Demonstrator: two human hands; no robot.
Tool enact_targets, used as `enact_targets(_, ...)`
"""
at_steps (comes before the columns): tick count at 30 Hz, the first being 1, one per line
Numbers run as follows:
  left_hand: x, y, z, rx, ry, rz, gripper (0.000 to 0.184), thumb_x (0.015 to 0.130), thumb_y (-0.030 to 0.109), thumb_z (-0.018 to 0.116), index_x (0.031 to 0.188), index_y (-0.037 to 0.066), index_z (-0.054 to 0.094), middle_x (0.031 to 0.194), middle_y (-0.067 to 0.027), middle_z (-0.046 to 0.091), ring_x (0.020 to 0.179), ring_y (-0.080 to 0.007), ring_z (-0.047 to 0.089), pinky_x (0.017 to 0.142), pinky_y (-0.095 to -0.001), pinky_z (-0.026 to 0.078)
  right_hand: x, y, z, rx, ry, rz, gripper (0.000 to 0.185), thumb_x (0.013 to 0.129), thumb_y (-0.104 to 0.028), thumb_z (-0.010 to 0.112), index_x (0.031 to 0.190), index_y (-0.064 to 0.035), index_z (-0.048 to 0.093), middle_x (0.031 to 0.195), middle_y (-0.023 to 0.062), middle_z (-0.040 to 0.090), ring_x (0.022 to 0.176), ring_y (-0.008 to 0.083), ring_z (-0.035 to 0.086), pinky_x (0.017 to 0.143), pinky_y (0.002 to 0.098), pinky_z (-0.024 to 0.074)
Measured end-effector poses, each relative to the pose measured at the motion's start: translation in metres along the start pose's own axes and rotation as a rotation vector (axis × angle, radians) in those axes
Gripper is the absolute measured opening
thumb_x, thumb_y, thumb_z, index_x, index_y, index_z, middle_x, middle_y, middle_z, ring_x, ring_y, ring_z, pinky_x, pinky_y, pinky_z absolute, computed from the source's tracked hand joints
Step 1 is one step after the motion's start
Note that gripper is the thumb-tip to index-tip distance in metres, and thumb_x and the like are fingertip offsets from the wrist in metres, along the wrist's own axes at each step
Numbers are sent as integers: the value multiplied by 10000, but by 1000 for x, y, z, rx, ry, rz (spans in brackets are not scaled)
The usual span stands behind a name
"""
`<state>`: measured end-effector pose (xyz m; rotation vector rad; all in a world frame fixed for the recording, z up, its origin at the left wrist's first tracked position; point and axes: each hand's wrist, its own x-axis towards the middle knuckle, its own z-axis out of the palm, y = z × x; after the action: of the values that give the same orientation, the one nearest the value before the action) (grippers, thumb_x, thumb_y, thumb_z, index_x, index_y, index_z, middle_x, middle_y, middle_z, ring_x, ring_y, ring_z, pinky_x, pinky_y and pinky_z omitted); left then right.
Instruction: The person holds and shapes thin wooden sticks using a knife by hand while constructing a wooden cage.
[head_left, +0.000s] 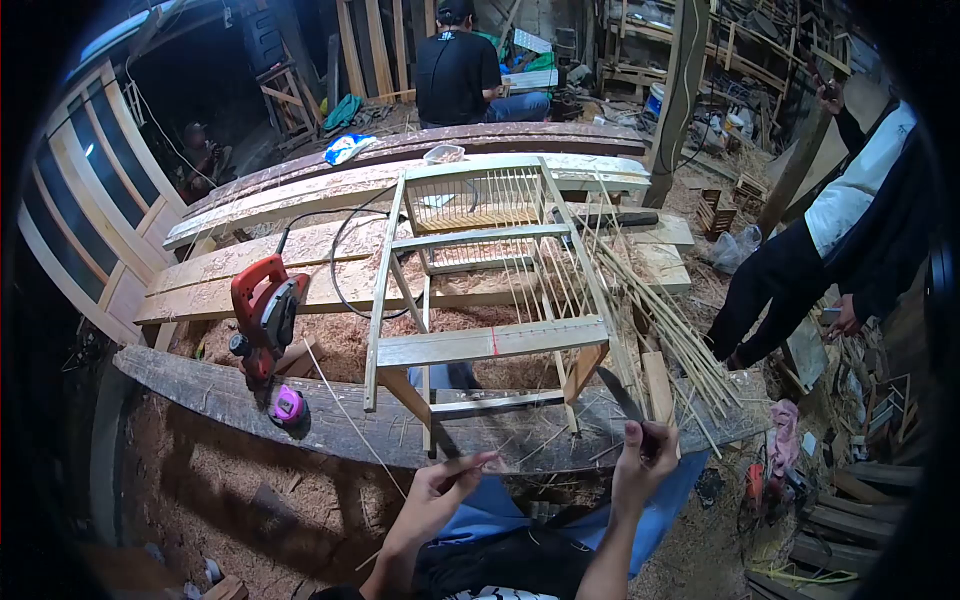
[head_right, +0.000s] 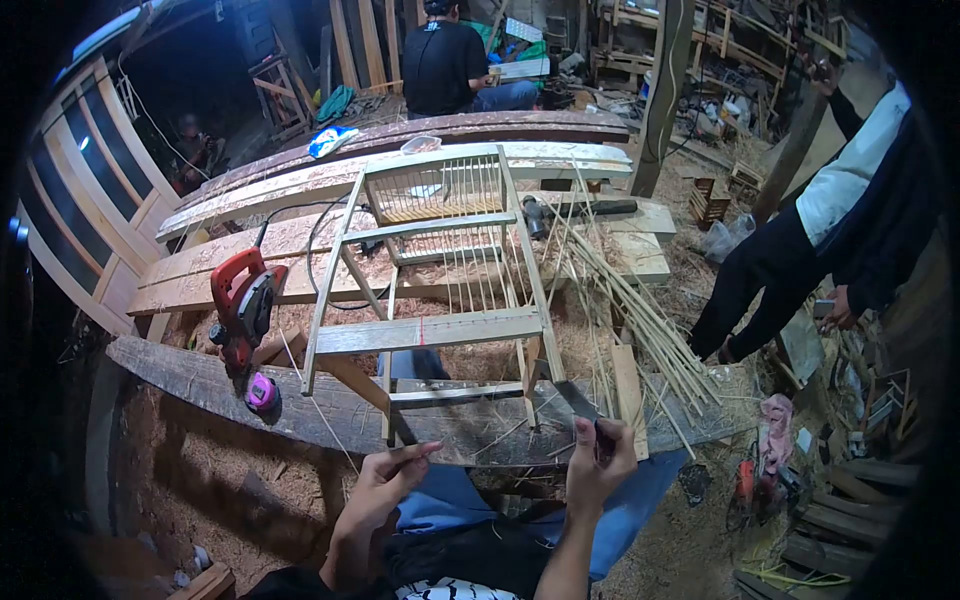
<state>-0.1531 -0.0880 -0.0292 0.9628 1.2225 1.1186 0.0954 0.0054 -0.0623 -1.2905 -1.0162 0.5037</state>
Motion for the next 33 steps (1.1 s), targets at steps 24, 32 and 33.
enact_targets(24,11,6,18,37,-212,123,431,1031,96,494,1459,53,476,806,7,469,741,-100,437,692,-250,412,-22,-60,29,10,-761,-233,414,887,-155,726,1292,-155,639,994,92,662,865,190,673,744,312,530)
enact_targets(32,7,15,32,32,-109,-18,225,1008,96,566,1204,-5,607,881,-49,615,854,-109,601,782,-262,487,-27,-56,25,37,-686,21,464,816,-62,764,1262,-117,646,912,105,681,833,183,669,749,327,542)
enact_targets(33,6,14,29,33,-105,-16,225,1008,96,566,1204,-5,607,881,-49,615,854,-109,601,782,-262,487,-27,-58,26,-14,-633,-64,454,817,-45,753,1255,-107,647,909,100,678,831,181,667,747,321,542)
